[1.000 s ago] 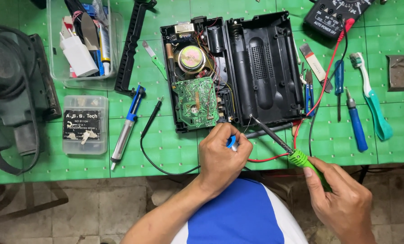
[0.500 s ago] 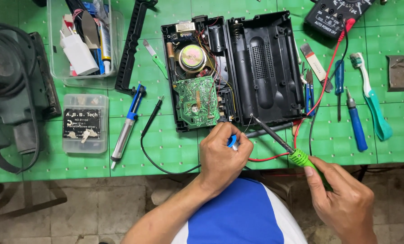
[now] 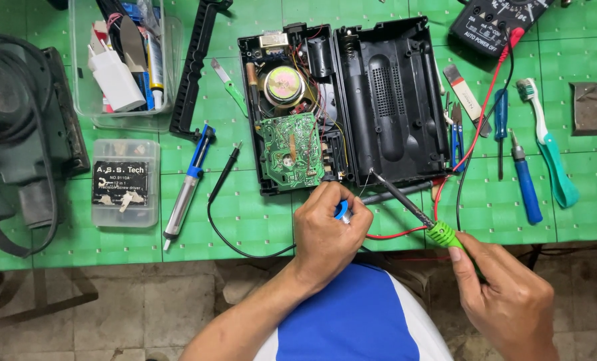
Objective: The person tests the circuit board of an opened radio with multimeter probes, then solders and desolders wires and components on the board using a soldering iron, a desoldering pump, and electrical tape while working at a repair bench.
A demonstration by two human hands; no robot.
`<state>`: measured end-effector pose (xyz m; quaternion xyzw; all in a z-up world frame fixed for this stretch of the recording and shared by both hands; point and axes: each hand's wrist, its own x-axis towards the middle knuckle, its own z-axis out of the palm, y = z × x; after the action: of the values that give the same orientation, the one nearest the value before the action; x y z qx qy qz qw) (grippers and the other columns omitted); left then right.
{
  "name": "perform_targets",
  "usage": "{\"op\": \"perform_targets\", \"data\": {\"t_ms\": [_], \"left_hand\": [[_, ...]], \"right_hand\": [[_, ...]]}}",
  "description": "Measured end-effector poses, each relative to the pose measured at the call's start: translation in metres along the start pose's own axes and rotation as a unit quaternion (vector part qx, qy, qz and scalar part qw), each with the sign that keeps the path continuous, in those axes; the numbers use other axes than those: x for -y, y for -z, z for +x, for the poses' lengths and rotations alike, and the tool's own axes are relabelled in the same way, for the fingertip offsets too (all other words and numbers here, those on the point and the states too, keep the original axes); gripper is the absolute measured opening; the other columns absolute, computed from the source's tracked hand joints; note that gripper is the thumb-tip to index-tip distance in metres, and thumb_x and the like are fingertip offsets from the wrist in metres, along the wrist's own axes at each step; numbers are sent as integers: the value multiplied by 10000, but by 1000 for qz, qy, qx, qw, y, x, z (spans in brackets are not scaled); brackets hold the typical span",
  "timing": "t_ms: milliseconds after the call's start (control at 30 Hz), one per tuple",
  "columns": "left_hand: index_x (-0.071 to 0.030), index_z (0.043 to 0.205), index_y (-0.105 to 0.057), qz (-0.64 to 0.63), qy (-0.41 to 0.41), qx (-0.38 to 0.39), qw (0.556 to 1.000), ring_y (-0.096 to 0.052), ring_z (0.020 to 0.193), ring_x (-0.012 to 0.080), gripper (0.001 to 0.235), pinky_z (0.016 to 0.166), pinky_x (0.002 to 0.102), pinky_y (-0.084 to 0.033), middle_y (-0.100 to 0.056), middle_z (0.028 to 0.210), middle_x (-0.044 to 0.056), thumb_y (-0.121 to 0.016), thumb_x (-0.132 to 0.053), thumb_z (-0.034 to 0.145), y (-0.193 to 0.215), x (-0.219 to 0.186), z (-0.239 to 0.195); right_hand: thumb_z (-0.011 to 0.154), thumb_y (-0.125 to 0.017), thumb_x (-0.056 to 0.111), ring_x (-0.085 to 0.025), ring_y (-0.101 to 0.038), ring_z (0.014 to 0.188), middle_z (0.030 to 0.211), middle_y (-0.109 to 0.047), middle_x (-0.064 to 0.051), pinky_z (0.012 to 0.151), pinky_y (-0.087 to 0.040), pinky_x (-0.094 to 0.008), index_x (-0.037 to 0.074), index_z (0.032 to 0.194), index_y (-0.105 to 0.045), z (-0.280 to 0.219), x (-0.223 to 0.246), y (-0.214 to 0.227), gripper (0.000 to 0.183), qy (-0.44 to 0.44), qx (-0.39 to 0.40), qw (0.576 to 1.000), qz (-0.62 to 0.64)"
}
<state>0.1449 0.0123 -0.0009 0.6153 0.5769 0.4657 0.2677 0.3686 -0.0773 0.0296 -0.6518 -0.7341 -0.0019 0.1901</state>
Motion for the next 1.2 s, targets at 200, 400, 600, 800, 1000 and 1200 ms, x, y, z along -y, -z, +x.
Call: {"op": "perform_targets", "data": {"t_ms": [200,400,600,800,1000,1200], "left_hand": [[-101,734,-514,-5,-1,-1,1000,-491,595,172,152,573,350,-425,-522,668,0,-645,-58,798,0,0,1],[-105,734,-525,-1,5,-2,1000,-496,591,171,142,570,350,-424,-527,666,-3,-649,-71,795,0,0,0],[-103,734,-523,-7,4,0,1000,-493,597,167,147,574,345,-421,-519,665,0,-649,-69,801,1,0,0],[-99,734,-521,-5,2,7,1000,-491,606,168,147,570,348,-418,-514,671,-3,-646,-75,808,1,-1,-1],[-99,733,-517,1,-10,2,1000,-494,606,171,149,568,354,-421,-515,672,-3,-646,-65,800,2,0,-1],[-90,741,-522,-8,-15,10,1000,-492,614,169,147,574,352,-418,-516,680,4,-646,-62,816,4,0,-1]], "right_hand": [[1032,-733,126,-141,-707,829,985,-775,-15,716,-497,-275,58,1120,-805,4,3,5,133,21,0,1000,-10],[1045,-726,114,-124,-686,813,964,-758,17,701,-483,-271,82,1122,-788,6,7,9,104,20,4,1000,-19],[1053,-748,132,-111,-700,848,996,-768,45,702,-479,-262,99,1139,-801,11,12,15,106,33,2,998,-51],[1037,-739,143,-129,-699,842,995,-767,16,737,-497,-279,90,1142,-787,11,7,15,127,20,19,999,-26],[1043,-709,170,-128,-691,826,985,-762,25,710,-488,-284,113,1128,-782,9,0,11,126,26,24,999,-32],[1043,-717,157,-98,-684,827,945,-743,58,696,-477,-262,100,1117,-781,7,-4,9,113,42,23,998,-43]]}}
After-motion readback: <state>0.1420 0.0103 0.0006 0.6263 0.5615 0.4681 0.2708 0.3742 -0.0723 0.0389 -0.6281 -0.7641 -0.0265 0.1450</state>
